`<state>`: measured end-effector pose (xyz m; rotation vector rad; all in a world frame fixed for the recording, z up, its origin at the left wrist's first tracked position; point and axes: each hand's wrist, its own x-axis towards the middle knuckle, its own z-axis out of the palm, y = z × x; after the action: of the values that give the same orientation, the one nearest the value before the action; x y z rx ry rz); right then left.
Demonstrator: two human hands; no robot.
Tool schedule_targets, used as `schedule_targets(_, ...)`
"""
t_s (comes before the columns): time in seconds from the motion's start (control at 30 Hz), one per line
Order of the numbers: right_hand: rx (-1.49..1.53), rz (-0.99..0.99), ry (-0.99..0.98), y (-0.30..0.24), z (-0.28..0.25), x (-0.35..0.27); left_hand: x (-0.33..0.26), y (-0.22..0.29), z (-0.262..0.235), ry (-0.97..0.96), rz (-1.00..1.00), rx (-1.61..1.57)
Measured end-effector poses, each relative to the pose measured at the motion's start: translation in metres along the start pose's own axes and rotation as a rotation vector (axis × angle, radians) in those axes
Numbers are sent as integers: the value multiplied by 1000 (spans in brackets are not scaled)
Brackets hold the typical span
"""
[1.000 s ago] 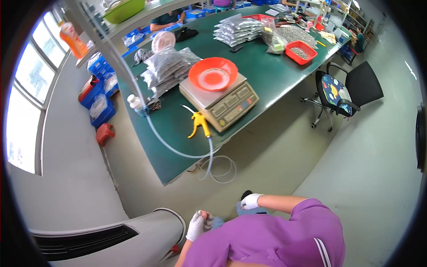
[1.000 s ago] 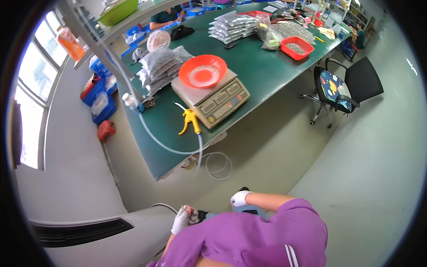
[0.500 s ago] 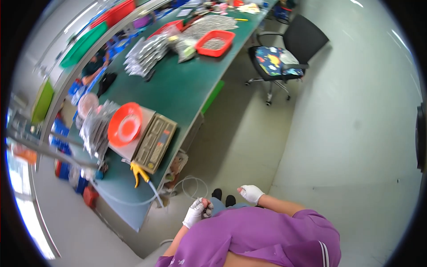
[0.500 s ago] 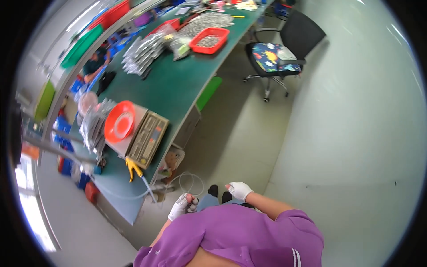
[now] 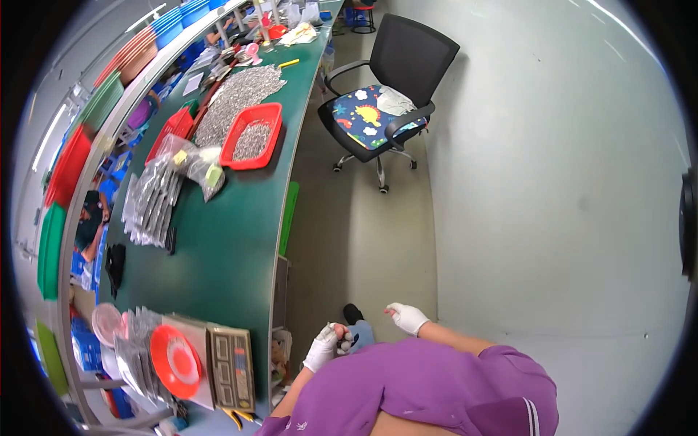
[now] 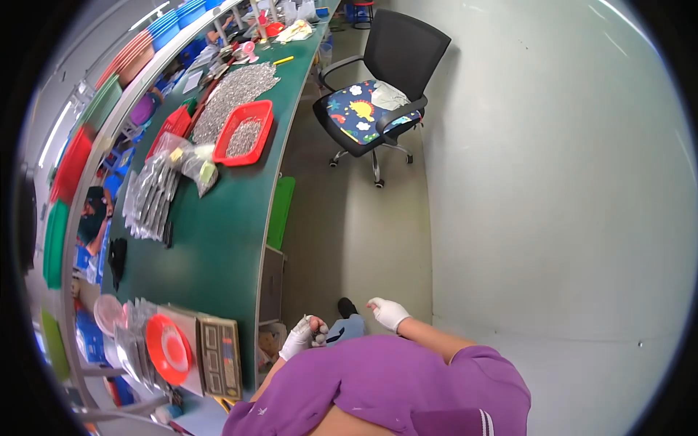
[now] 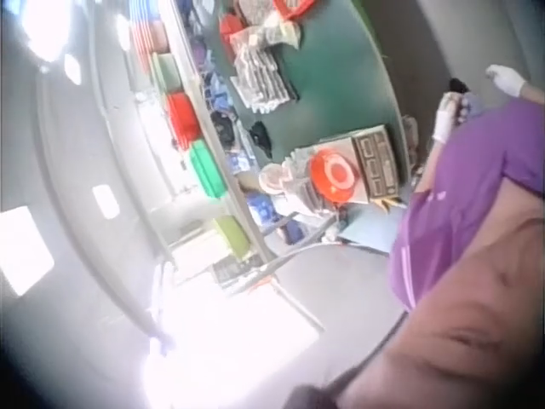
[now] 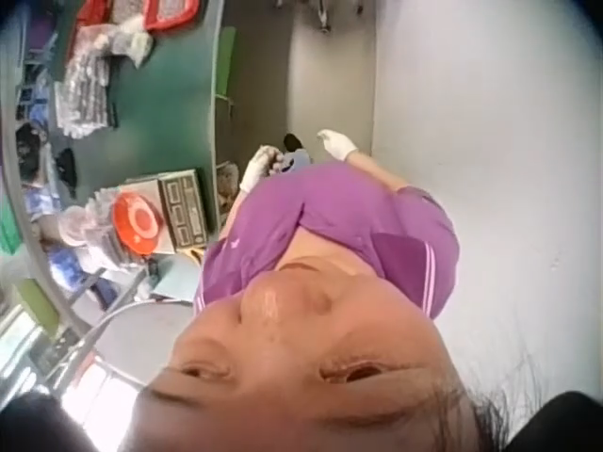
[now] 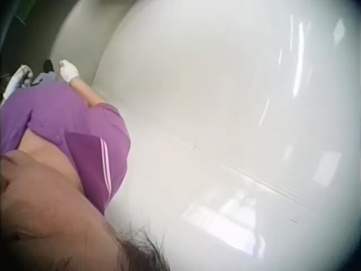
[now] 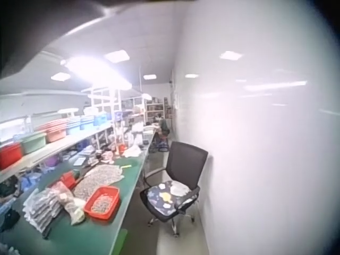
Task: Sorting and inspecting small metal components on a workbench in a factory setting.
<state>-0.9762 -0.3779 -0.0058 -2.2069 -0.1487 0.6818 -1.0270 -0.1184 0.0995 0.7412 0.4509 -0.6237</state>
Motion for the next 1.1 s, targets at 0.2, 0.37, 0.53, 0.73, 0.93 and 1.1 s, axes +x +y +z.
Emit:
schedule_targets(0.2, -319, 86, 13, 43, -65, 113, 73, 107, 13, 44, 31, -14)
schedule_targets(0.37, -293, 479, -100, 118, -143, 164, 140, 190, 31, 50, 31, -59)
schedule_targets(0.53, -321, 576, -202, 123, -229, 249, 236, 262, 42, -24, 123, -135)
schedule_targets(0.73, -188, -12, -134, 25, -326, 447, 346, 346, 84, 93, 152, -124)
schedule_targets(0.93, -481, -386, -17, -164, -379, 643, 391, 410, 82, 97, 186, -265)
schedule_targets(1.1, -335, -504, 192, -244, -389, 798, 413, 469, 62, 138, 328, -352)
